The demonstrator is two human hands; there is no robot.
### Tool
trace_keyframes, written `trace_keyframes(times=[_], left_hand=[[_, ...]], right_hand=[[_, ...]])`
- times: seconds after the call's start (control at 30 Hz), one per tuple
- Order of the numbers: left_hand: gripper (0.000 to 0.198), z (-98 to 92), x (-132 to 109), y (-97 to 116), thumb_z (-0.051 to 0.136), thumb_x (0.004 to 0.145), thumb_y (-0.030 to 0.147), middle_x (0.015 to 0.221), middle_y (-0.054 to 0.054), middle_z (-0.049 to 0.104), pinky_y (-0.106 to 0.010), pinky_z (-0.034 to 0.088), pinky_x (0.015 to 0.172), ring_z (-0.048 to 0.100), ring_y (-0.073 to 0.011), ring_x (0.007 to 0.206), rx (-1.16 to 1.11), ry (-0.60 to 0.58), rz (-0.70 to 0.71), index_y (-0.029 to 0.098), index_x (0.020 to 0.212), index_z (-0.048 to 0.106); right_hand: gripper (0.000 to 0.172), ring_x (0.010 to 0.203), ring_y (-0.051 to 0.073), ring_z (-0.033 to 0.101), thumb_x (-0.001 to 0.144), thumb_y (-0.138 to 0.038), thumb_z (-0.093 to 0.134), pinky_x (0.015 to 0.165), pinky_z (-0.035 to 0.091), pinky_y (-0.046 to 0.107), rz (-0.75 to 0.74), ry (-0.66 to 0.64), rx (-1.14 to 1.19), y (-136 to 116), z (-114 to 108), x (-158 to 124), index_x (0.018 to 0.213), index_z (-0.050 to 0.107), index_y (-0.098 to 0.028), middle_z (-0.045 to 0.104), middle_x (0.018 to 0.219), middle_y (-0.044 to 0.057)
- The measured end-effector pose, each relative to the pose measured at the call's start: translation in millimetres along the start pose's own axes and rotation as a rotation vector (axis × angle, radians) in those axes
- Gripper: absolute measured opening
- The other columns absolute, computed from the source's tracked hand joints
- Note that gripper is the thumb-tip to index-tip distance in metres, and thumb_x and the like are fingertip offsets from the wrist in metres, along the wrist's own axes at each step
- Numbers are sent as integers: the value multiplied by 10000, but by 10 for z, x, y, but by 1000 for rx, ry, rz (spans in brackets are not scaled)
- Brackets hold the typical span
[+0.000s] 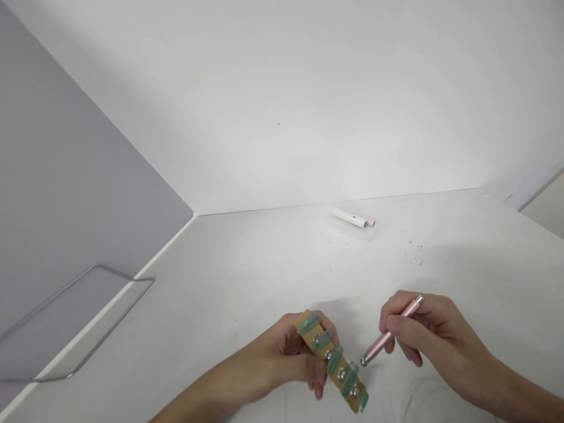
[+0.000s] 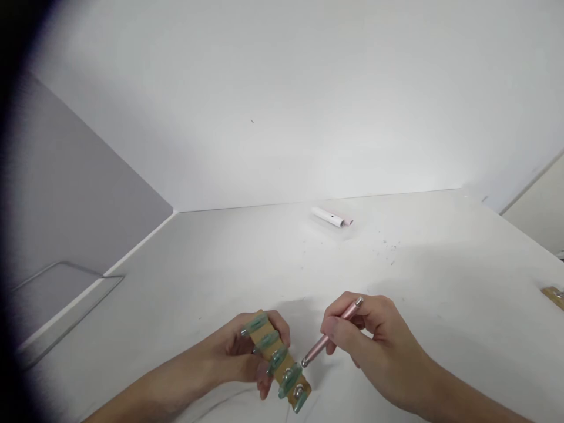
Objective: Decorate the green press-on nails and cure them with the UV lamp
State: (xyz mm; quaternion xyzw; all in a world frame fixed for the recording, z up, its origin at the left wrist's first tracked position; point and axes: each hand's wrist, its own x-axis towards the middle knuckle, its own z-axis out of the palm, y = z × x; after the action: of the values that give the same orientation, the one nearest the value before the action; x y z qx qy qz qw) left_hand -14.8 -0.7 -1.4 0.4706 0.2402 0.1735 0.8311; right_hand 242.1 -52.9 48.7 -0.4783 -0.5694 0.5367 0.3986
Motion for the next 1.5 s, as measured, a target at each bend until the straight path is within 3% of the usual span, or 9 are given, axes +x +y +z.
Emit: trace_keyframes(times=[0.33, 0.5, 0.6, 0.8, 1.0, 1.5], left_hand=[[251, 15, 20, 11, 814, 821, 232, 729, -55, 674, -273, 535, 662, 645, -163, 657, -3, 15, -8, 130, 989, 658], [228, 19, 40, 38, 808, 802, 220, 737, -62, 680, -276, 545, 660, 651, -170, 656, -1, 24, -17, 132, 957, 666], [220, 18, 39, 51, 792, 807, 193, 776, -76, 693, -278, 545, 662, 655, -169, 667, 10, 21, -15, 126, 975, 667], [209, 14, 29, 53, 766, 811, 155, 749, -60, 696, -269, 542, 663, 658, -164, 667, -12, 23, -1, 124, 993, 668], [219, 22, -29, 75, 738, 769, 139, 771, -64, 705, -268, 520, 667, 661, -173, 679, 3, 50, -41, 122, 979, 678], [226, 83, 14, 156, 742, 710, 183, 745, -92, 695, -277, 509, 644, 636, -181, 640, 13, 74, -56, 108, 911, 670]], right_hand=[[218, 466, 101, 443, 899, -244, 595, 459, 319, 250, -39, -30, -79, -80, 15, -7, 702, 674, -198, 620, 571, -20], [214, 579, 145, 623, 930, -264, 608, 545, 460, 249, -61, -91, -77, -94, 4, -36, 736, 679, -209, 731, 658, 15], [214, 653, 170, 665, 951, -305, 617, 599, 505, 263, -73, -117, -108, -59, -14, -52, 780, 706, -214, 763, 725, 37], [181, 592, 145, 609, 942, -290, 624, 545, 469, 248, -85, -135, -44, -73, -9, -40, 799, 707, -217, 727, 693, 21], [261, 491, 110, 420, 938, -319, 603, 456, 329, 253, -48, -13, 48, -42, -1, -21, 723, 672, -188, 633, 620, 11], [196, 484, 89, 411, 938, -255, 586, 444, 332, 220, -47, -105, 11, -82, 4, -23, 801, 704, -182, 687, 641, 6]])
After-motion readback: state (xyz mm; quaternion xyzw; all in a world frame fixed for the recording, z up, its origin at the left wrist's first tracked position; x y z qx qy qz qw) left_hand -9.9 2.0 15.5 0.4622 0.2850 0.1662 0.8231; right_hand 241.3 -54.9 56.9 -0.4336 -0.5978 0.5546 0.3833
